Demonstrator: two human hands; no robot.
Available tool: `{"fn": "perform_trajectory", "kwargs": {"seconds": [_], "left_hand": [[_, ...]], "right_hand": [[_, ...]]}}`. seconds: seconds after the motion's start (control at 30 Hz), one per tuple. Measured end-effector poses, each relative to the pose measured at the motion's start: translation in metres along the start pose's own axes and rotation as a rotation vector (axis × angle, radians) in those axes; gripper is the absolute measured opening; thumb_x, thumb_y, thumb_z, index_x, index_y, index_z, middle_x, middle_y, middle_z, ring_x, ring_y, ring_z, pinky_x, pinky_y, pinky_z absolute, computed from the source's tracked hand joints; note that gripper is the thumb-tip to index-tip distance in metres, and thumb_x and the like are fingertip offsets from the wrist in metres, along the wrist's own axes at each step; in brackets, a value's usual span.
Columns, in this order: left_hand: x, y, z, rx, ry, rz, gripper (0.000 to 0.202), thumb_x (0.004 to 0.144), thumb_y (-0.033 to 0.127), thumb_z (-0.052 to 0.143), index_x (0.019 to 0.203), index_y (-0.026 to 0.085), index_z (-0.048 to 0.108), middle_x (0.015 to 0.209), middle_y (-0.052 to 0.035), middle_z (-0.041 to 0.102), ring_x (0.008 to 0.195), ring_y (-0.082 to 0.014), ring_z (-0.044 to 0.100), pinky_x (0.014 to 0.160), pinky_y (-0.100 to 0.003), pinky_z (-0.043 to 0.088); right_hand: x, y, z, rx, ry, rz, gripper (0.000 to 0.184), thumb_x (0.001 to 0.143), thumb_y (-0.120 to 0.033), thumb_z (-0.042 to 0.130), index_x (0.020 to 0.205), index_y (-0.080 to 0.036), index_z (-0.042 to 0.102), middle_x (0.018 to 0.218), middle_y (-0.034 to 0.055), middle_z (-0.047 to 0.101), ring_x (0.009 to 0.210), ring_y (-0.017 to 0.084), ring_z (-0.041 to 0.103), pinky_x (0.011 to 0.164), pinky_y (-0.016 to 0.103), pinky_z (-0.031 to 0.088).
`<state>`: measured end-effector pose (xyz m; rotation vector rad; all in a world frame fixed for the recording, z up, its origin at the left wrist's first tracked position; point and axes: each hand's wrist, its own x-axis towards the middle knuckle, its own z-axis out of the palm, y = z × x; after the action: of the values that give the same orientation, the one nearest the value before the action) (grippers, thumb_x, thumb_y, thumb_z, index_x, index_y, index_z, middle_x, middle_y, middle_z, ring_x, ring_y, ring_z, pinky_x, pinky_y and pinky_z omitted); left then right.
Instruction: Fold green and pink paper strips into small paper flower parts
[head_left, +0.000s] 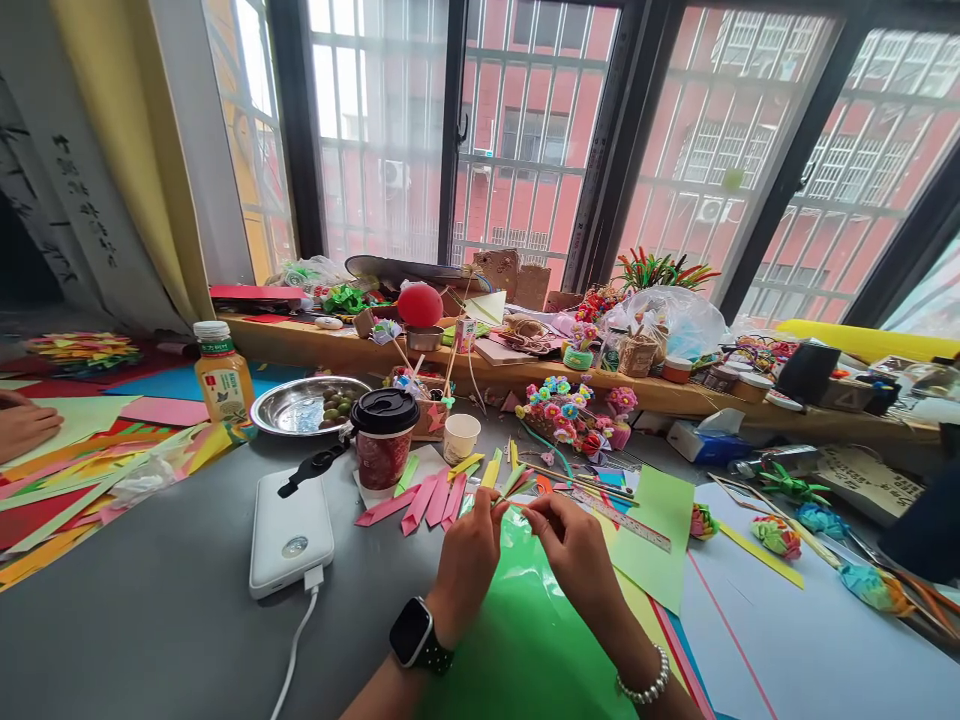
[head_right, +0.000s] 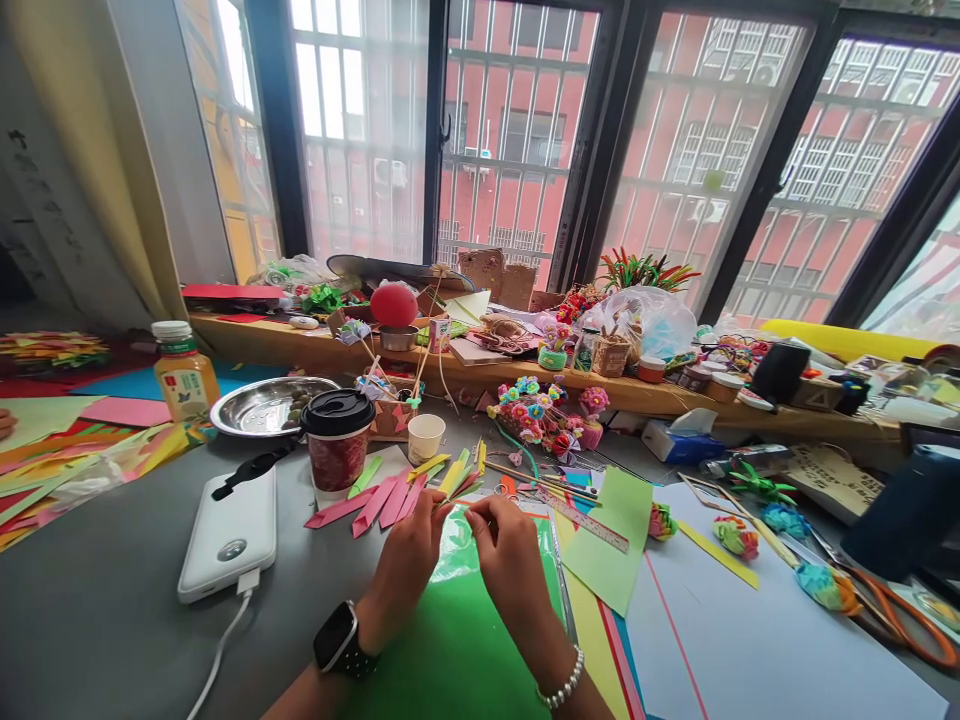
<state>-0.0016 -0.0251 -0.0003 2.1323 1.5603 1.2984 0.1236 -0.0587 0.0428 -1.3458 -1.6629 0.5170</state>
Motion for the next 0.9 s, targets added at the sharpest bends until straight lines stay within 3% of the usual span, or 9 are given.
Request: {"fn": "perform_trajectory", "kwargs": {"seconds": [0.1, 0.33, 0.47, 0.67, 0.8, 0.9], "left_hand": [[0.000, 0.000, 0.001, 0.068, -0.002, 0.053, 0.014, 0.085, 0.027, 0.034, 0.084, 0.019, 0.045, 0.059, -0.0047, 0.061, 0.054, -0.0200, 0.059, 0.045, -0.023, 0.031], [-0.001, -0.003, 0.002, 0.159, 0.133, 0.240, 0.029, 0.088, 0.034, 0.022, 0.084, 0.016, 0.046, 0.051, -0.0017, 0.059, 0.044, -0.0163, 0.058, 0.039, -0.022, 0.034], [-0.001, -0.005, 0.004, 0.156, 0.098, 0.259, 0.032, 0.089, 0.035, 0.019, 0.084, 0.017, 0.044, 0.050, -0.0005, 0.058, 0.043, -0.0153, 0.057, 0.038, -0.022, 0.035], [-0.002, -0.005, 0.003, -0.028, -0.036, 0.168, 0.027, 0.087, 0.036, 0.023, 0.085, 0.018, 0.042, 0.058, -0.0016, 0.058, 0.050, -0.0164, 0.058, 0.045, -0.024, 0.038], [-0.001, -0.001, 0.000, -0.300, -0.131, 0.057, 0.023, 0.085, 0.038, 0.028, 0.083, 0.018, 0.041, 0.059, 0.0007, 0.054, 0.051, -0.0135, 0.052, 0.048, -0.024, 0.036], [0.000, 0.000, 0.004, -0.570, -0.212, -0.089, 0.028, 0.081, 0.045, 0.034, 0.077, 0.019, 0.040, 0.049, 0.0061, 0.041, 0.043, -0.0095, 0.041, 0.042, -0.021, 0.029]], "right_hand": [[0.001, 0.003, -0.002, 0.042, -0.004, 0.011, 0.017, 0.078, -0.029, 0.050, 0.070, -0.017, 0.058, 0.066, 0.0048, 0.060, 0.059, 0.017, 0.052, 0.053, 0.024, 0.037], [0.005, 0.004, -0.009, 0.116, -0.058, 0.034, 0.019, 0.077, -0.031, 0.050, 0.071, -0.015, 0.060, 0.064, 0.0035, 0.060, 0.059, 0.015, 0.054, 0.054, 0.023, 0.039], [0.006, 0.008, -0.014, 0.124, -0.117, 0.055, 0.019, 0.075, -0.031, 0.052, 0.070, -0.014, 0.060, 0.062, 0.0027, 0.059, 0.058, 0.014, 0.054, 0.054, 0.022, 0.039], [0.003, 0.017, -0.010, 0.226, -0.128, 0.088, 0.023, 0.074, -0.036, 0.053, 0.071, -0.015, 0.059, 0.063, 0.0024, 0.058, 0.059, 0.015, 0.053, 0.056, 0.023, 0.040], [0.001, 0.017, -0.009, 0.305, -0.147, 0.106, 0.024, 0.073, -0.038, 0.054, 0.070, -0.015, 0.057, 0.063, 0.0015, 0.056, 0.060, 0.014, 0.052, 0.057, 0.024, 0.040], [0.000, 0.017, -0.007, 0.348, -0.145, 0.123, 0.025, 0.072, -0.039, 0.055, 0.070, -0.014, 0.057, 0.063, 0.0015, 0.055, 0.060, 0.014, 0.051, 0.057, 0.024, 0.040]]}}
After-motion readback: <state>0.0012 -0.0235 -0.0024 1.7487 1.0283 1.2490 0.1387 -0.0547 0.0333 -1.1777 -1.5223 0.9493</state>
